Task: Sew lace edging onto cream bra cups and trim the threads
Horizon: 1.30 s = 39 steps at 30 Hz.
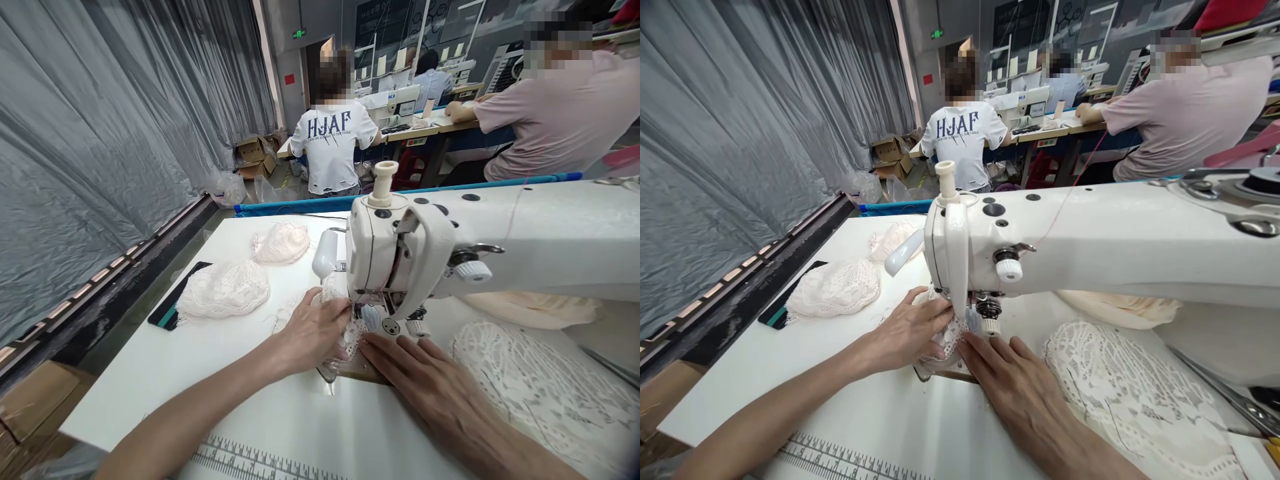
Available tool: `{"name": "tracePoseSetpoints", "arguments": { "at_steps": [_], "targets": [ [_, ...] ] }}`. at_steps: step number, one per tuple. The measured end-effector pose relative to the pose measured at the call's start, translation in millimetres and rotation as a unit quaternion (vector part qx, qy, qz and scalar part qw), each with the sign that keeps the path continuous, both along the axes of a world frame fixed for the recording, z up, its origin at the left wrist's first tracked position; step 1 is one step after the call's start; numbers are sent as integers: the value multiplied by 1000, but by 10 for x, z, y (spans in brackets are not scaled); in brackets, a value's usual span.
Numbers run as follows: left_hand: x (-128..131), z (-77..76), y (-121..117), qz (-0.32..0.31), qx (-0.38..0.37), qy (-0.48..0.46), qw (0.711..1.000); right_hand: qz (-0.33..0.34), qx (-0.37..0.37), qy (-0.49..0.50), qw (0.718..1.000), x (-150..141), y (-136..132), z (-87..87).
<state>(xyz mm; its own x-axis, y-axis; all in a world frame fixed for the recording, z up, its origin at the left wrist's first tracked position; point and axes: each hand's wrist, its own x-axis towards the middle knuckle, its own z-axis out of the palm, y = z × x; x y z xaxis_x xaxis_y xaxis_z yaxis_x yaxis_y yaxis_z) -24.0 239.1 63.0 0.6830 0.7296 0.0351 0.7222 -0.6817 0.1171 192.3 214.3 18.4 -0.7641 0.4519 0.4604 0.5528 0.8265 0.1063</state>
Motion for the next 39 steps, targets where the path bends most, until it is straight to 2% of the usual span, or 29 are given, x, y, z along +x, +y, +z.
{"name": "tracePoseSetpoints", "arguments": {
  "at_steps": [6, 17, 23, 31, 39],
  "targets": [
    [-9, 21, 65, -8, -25, 19, 999, 0, -17, -2, 1000, 17, -5, -15],
    [104, 7, -210, -46, 60, -7, 997, 4, -55, 9, 998, 53, -66, 64],
    [123, -72, -247, -32, 93, -22, 995, 5, -57, 12, 998, 49, -58, 67],
    [137, -133, -293, -43, 141, -15, 989, 5, -66, 17, 998, 49, -71, 20],
    [146, -145, -304, -28, 142, -10, 989, 0, -38, 18, 999, 45, -45, -4]
  ]
}}
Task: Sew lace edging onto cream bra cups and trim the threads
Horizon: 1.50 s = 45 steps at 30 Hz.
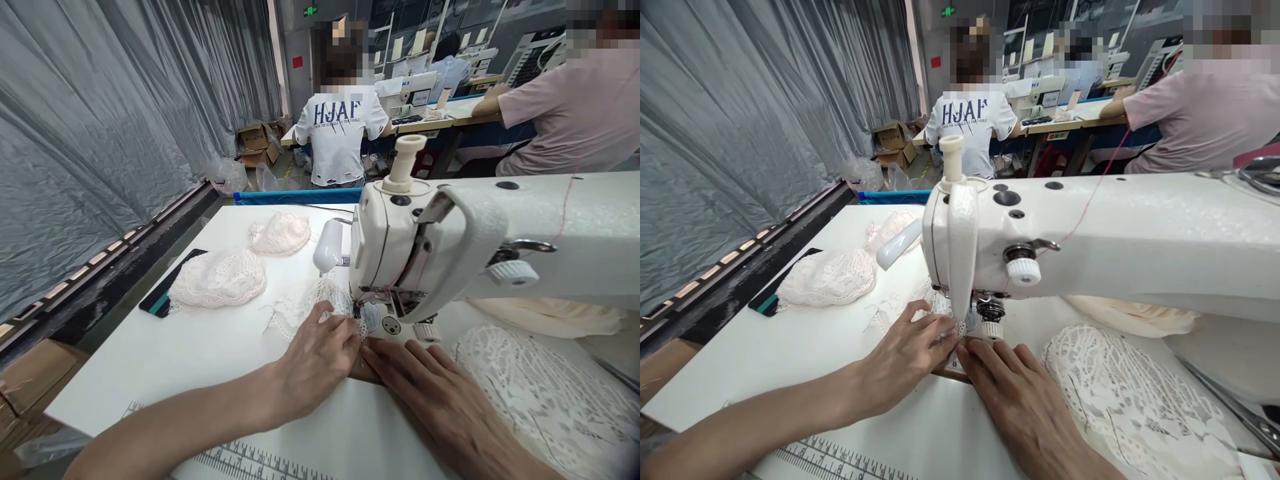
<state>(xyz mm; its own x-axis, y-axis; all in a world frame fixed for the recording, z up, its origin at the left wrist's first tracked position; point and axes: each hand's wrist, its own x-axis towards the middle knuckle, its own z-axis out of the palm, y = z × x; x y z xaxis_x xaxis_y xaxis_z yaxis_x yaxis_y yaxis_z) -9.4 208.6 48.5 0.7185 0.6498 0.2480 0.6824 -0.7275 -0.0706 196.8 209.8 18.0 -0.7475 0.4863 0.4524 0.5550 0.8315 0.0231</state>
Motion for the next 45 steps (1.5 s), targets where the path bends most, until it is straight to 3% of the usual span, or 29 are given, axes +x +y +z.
{"name": "tracePoseSetpoints", "arguments": {
  "at_steps": [8, 12, 16, 19, 23, 27, 29, 31, 35, 36, 39, 41, 45],
  "targets": [
    [-17, -46, 54, 10, 13, -16, 1000, -6, -16, 9, 1000, -35, 24, 9],
    [-100, -73, 148, 12, -25, -34, 999, -26, 1, 10, 1000, -66, 45, 10],
    [-158, 16, 339, 16, -104, -84, 991, -34, 2, 3, 999, -70, 48, -4],
    [-125, 135, 556, 85, -183, -125, 971, -36, -4, 7, 999, -62, 49, -13],
    [-49, 231, 750, 183, -228, -130, 947, -38, -29, 12, 999, -45, 52, 13],
    [-90, 296, 506, 231, -277, -128, 924, -38, -110, 74, 990, -41, 9, 91],
    [-144, 348, 210, 235, -307, -135, 912, -38, -223, 133, 965, -79, -61, 151],
    [-191, 417, -140, 238, -354, -176, 887, -20, -370, 186, 910, -154, -173, 231],
    [-249, 568, -806, 259, -500, -347, 750, 34, -618, 233, 750, -330, -471, 424],
    [-261, 596, -944, 254, -524, -363, 727, 48, -663, 240, 708, -356, -548, 464],
    [-283, 631, -1266, 226, -549, -356, 722, 103, -749, 234, 611, -365, -753, 531],
    [-281, 601, -1410, 199, -541, -351, 738, 135, -768, 190, 597, -323, -862, 544],
    [-249, 431, -1608, 141, -503, -378, 764, 144, -761, 115, 622, -201, -1046, 561]
  ]
}}
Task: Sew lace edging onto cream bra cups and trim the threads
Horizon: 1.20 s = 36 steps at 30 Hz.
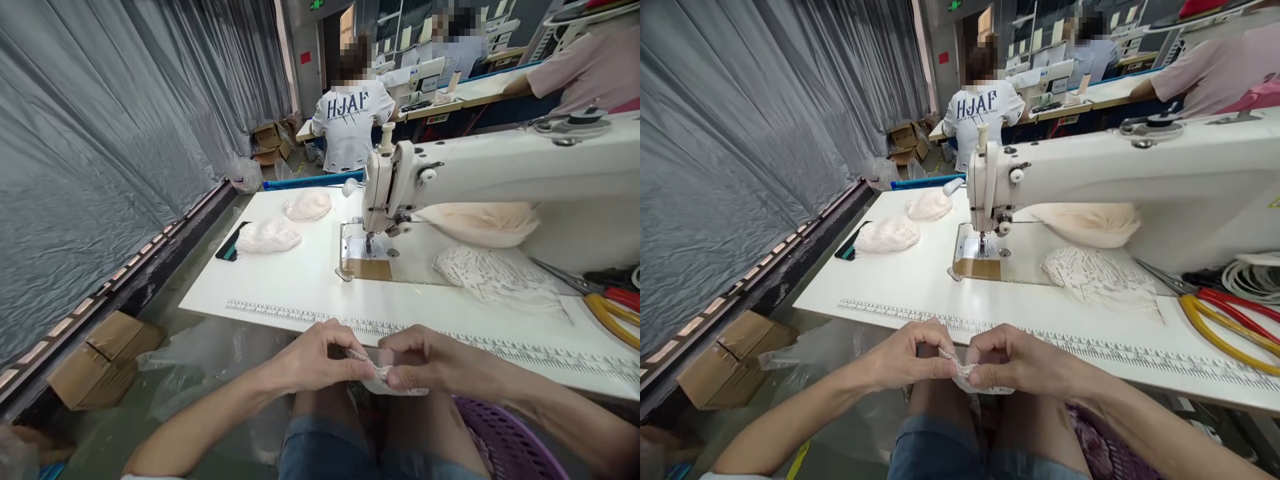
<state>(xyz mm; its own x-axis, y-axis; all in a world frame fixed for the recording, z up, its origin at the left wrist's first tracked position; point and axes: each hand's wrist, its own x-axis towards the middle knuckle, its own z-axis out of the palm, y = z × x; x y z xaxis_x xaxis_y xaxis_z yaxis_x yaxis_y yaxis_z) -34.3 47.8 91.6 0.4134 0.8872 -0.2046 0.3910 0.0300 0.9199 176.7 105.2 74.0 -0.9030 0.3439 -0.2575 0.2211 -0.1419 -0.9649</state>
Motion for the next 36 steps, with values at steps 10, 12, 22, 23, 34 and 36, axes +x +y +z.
{"name": "tracePoseSetpoints", "arguments": {
  "at_steps": [10, 12, 22, 23, 34, 36],
  "targets": [
    [131, -446, -388, -20, -97, -109, 989, 20, 30, -18, 999, 104, -380, -96],
    [135, -511, -416, 15, -196, -159, 968, 14, 16, -29, 999, 134, -395, -130],
    [83, -801, -513, 30, -334, -210, 918, 15, -39, -32, 999, 291, -399, -359],
    [112, -837, -529, 44, -339, -224, 913, 23, -47, -25, 998, 291, -395, -377],
    [39, -1320, -779, 169, -335, -377, 847, -22, -196, 28, 980, 551, -545, -1062],
    [58, -1376, -841, 192, -325, -382, 843, -67, -197, 51, 977, 591, -626, -1181]
  ]
}}
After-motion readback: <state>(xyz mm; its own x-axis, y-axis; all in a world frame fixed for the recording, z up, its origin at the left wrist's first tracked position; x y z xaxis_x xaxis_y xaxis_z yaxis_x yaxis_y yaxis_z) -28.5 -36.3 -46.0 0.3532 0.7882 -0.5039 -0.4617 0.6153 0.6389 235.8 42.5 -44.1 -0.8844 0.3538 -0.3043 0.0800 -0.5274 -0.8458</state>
